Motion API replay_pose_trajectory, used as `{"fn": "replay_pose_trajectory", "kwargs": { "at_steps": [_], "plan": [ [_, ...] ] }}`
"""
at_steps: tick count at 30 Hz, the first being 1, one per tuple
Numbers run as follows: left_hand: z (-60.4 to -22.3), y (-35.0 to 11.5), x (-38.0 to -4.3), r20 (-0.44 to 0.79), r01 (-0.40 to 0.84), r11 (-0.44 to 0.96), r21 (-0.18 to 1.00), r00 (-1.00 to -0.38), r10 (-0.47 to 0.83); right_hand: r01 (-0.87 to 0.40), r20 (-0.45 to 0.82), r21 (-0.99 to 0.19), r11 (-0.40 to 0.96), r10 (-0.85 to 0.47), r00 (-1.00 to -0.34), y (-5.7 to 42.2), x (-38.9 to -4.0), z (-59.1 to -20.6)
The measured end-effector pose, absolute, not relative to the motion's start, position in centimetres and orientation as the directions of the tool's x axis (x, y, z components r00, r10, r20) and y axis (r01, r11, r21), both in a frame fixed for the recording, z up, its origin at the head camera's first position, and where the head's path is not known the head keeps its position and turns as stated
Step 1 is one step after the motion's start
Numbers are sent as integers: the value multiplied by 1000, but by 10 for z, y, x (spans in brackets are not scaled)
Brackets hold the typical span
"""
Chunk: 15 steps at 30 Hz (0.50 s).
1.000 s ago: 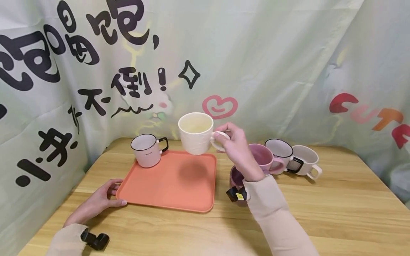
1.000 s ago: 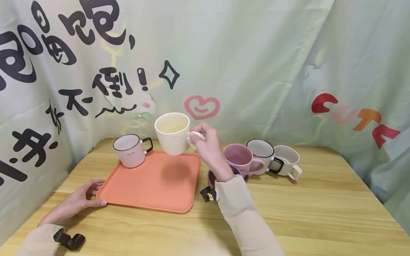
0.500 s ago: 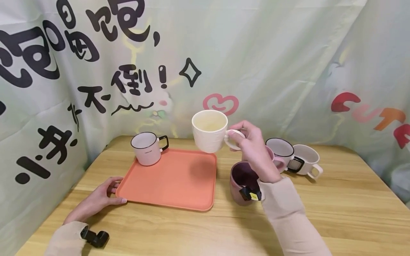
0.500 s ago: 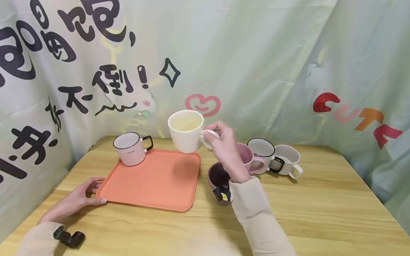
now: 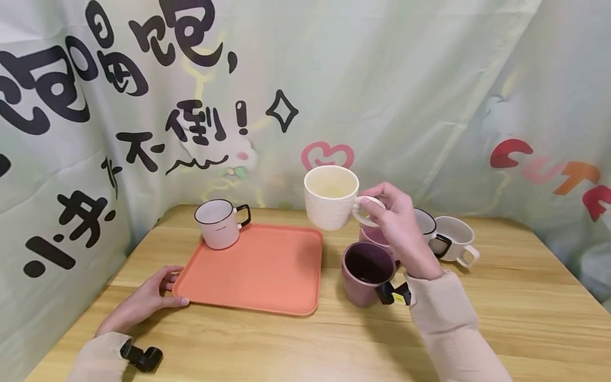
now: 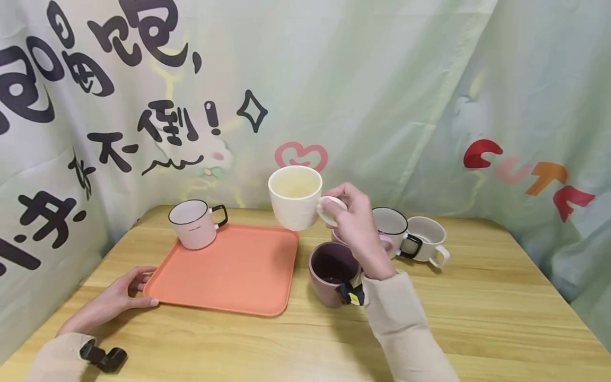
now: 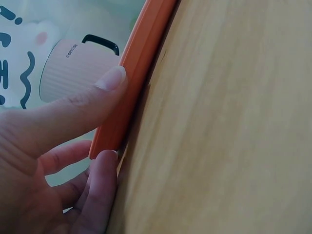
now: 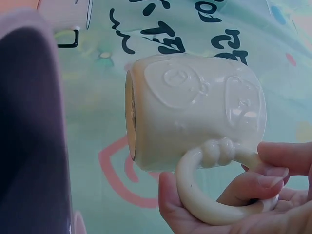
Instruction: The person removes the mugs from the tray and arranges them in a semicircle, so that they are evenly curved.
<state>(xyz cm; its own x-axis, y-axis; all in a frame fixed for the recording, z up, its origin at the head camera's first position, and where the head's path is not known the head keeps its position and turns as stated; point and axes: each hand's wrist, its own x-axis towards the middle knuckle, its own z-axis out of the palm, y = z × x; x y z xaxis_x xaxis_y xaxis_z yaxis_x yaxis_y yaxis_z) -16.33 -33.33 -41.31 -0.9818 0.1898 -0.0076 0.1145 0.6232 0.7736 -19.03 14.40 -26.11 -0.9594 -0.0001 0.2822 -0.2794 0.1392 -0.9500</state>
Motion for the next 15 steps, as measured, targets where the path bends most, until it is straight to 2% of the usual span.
{"fn": "replay_pose_trajectory", "kwargs": {
  "at_steps": [10,15],
  "plan": [
    [-413,-333,-161,-42,82,609,789,-981,188,-268,276,-942,202,15,-961,166,-181,-266],
    [-413,-333,-163,-32,91,610,787,-982,188,-252,260,-952,175,20,-965,176,-176,-270]
  ]
}}
